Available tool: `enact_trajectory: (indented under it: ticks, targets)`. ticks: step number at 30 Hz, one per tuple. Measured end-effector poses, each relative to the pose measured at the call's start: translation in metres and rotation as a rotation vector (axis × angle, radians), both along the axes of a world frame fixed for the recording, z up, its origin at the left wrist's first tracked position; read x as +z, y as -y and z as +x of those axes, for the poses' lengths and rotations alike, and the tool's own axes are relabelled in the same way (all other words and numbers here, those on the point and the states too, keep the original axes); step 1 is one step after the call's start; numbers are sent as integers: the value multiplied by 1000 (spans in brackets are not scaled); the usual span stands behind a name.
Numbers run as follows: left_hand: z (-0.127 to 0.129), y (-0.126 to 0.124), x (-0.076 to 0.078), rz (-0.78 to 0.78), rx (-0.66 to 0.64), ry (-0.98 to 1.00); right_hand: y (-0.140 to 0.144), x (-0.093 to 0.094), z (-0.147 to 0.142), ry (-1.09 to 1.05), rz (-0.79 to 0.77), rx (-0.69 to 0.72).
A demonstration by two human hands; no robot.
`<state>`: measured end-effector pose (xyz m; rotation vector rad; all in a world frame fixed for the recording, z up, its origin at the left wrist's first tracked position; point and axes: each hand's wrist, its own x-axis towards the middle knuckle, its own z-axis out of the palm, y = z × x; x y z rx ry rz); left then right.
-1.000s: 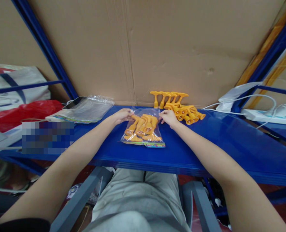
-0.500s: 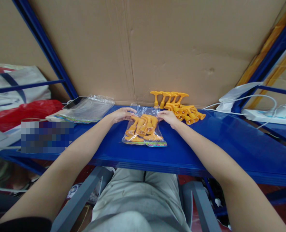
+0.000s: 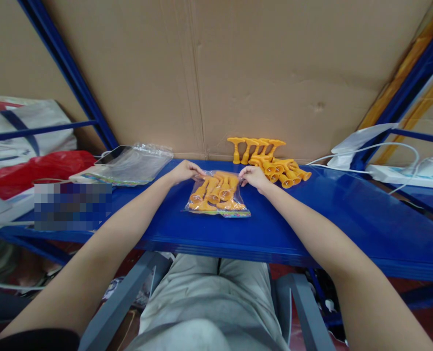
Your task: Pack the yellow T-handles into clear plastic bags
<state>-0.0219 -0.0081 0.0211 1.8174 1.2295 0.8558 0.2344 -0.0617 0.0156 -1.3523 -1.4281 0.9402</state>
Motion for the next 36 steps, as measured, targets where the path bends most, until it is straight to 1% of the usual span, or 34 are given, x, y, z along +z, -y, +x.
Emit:
enact_trajectory:
  ticks: [4,8,11,15,19,22,26,32,36]
  targets:
    - [6,-1,-1,187,41,-139,-4,-5,1,107,93,64]
    - [5,-2,0,378,10,-334,-7,-8,3,248,174,92]
    - [5,-1,1,496,-2,-469,-10,-10,6,300,202,108]
    - [7,3,0,563,49,-637,-13,-12,8,324,236,130]
    - [9,9,0,588,116,-777,-12,-11,7,315,221,114]
    - [9,10,-1,585,133,-798,-9,-8,6,242,185,106]
    - [9,7,-3,594,113,-746,-5,-4,7,163,133,141]
    - [10,4,-5,613,43,-690,2,1,12,301,198,213]
    - [12,4,-4,635,-22,-676,3,4,14,347,130,200]
